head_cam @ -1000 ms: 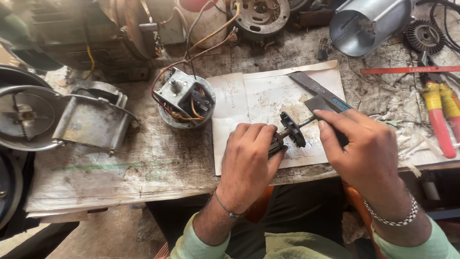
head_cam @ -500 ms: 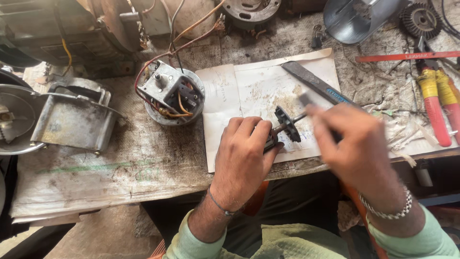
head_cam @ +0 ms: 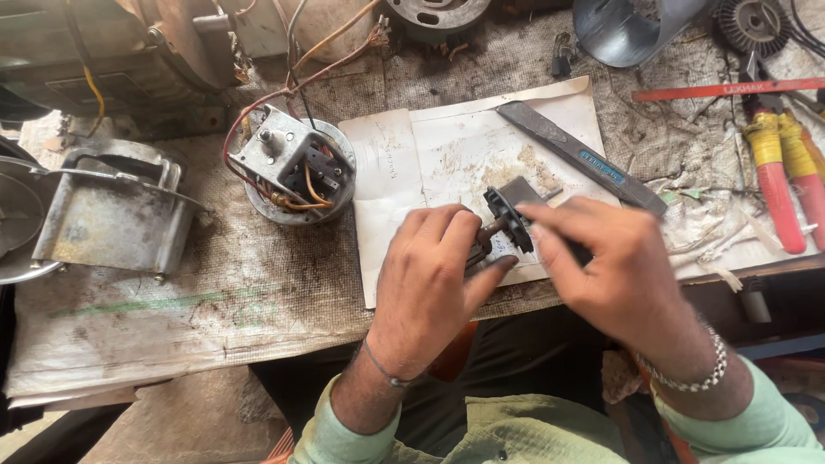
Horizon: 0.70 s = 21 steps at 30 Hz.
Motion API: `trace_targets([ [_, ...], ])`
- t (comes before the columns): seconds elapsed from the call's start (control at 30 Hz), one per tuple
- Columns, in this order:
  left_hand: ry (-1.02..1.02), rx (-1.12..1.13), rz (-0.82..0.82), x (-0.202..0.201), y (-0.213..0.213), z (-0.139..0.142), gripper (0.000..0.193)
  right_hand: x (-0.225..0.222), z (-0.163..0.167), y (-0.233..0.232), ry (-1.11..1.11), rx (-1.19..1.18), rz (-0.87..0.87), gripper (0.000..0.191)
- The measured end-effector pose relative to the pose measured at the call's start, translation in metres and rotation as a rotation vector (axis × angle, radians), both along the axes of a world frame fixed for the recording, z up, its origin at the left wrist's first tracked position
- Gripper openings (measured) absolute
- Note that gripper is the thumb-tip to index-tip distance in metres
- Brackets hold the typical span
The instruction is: The person holds a motor armature with one hand and sands its steel shaft using a strip of sandpaper, rotating the armature and repositioning the paper to work along the shaft. Near the end they lift the armature and continue sanding while holding it up.
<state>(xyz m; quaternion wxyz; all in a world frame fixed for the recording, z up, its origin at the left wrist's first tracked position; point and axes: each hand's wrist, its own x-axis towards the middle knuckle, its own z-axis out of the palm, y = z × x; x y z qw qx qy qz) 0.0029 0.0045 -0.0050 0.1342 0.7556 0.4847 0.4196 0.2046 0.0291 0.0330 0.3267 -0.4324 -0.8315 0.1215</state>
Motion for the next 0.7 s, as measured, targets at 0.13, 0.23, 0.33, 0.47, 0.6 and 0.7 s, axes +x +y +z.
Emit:
trace_targets([
  [0.13,0.028,-0.093,-0.02,0.0001,-0.0014,0.0005,0.031,0.0033,-0.0021,0.0025,-0.066,-0.083,-0.179,0.016],
  [0.23,0.026,-0.044,-0.021,0.0019,0.0006,0.0007,0.03,0.0054,-0.0028,0.0031,-0.068,-0.059,-0.121,0.018],
  [0.33,0.001,-0.005,-0.016,0.0017,-0.0027,0.0015,0.03,0.0055,-0.0029,0.0018,-0.032,-0.066,-0.11,0.022],
  [0.47,0.004,0.051,0.029,0.0036,-0.0015,0.0015,0.03,0.0008,-0.0039,-0.0003,-0.051,-0.006,-0.103,0.023],
  [0.6,0.033,0.041,0.028,0.0028,-0.0016,0.0014,0.029,-0.001,-0.0013,-0.0001,-0.101,0.08,-0.23,0.021],
  [0.7,0.019,0.039,0.036,0.0039,-0.0022,0.0017,0.027,-0.0003,0.0013,-0.0005,0.015,-0.036,-0.059,0.022],
])
